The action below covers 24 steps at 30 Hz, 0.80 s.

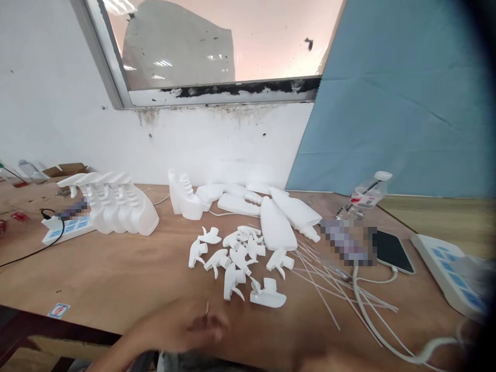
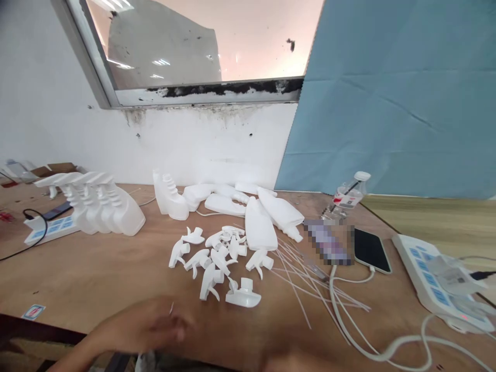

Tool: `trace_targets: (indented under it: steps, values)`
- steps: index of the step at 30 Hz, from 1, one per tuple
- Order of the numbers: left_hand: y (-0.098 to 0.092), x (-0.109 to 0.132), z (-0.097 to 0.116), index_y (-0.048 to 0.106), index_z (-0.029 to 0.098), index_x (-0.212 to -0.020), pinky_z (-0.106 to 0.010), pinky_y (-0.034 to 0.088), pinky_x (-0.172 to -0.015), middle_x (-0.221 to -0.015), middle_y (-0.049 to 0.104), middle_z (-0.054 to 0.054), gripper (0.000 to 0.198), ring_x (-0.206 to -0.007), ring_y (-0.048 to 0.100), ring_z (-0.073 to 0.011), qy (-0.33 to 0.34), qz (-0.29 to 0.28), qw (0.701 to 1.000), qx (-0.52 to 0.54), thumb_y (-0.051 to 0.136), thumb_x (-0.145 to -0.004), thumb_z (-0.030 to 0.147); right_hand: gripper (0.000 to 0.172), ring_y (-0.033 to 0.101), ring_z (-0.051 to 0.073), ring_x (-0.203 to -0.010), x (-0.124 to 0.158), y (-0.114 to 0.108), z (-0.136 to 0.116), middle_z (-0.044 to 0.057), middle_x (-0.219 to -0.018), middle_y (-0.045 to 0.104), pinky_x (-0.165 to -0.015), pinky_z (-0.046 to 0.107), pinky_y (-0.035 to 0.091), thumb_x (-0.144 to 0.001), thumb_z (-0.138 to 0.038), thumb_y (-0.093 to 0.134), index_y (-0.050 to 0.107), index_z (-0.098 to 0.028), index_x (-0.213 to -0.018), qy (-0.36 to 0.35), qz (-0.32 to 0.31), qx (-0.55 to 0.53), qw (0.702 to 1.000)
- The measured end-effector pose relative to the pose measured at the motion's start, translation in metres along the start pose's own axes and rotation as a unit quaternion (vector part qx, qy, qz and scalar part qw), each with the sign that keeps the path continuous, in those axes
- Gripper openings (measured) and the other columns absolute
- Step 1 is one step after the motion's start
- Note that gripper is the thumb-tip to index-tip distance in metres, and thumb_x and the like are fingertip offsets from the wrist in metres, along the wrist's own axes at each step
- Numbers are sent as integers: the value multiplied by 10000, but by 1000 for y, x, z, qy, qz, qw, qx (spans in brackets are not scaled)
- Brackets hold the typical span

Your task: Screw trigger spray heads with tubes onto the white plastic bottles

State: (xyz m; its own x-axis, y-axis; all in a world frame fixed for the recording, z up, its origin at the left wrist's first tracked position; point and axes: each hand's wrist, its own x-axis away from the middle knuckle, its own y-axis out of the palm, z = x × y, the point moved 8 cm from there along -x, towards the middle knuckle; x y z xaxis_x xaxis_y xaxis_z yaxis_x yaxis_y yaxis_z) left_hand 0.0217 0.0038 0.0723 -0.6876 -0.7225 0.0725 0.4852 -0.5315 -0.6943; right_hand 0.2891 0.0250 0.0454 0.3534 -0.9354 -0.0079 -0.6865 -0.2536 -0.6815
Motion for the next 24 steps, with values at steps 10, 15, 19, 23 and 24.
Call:
trace_targets:
  steps: [10,15,19,23,24]
  values:
    - [76,-76,13,526,180,-745,-329,413,-628,-683,581,-19,213,-653,526,-159,285,65,924,-247,531,-866,355,574,530,281,-1140,-83,28,-21,69,-1234,552,-961,367,438,-647,-181,715,582,-251,-1201,-61,-123,65,988]
    - [48,-89,-7,533,174,-848,-325,438,-747,-823,604,-60,101,-795,543,-182,210,127,943,-222,484,-900,247,425,580,229,-953,-101,17,-39,61,-1094,611,-854,329,472,-698,-164,657,607,-216,-1117,-123,-64,49,989]
    - [18,-98,-23,568,165,-934,-343,450,-806,-902,616,-68,111,-871,535,-201,166,174,950,-197,468,-908,203,430,590,214,-907,-129,10,-51,60,-1107,613,-825,337,481,-740,-187,625,589,-209,-1168,-157,-6,37,987]
    - [-4,-111,-47,600,169,-1023,-373,457,-851,-956,616,-79,171,-942,538,-221,123,212,946,-212,471,-912,182,471,578,236,-1004,-155,17,-53,79,-1202,577,-873,373,486,-755,-203,662,547,-237,-1210,-206,73,1,976]
    - [-9,-114,-53,603,174,-1046,-383,456,-864,-980,615,-83,188,-964,538,-227,116,218,944,-216,474,-909,172,468,566,245,-1044,-159,19,-51,85,-1217,565,-885,383,483,-768,-207,659,537,-240,-1218,-214,99,-6,972]
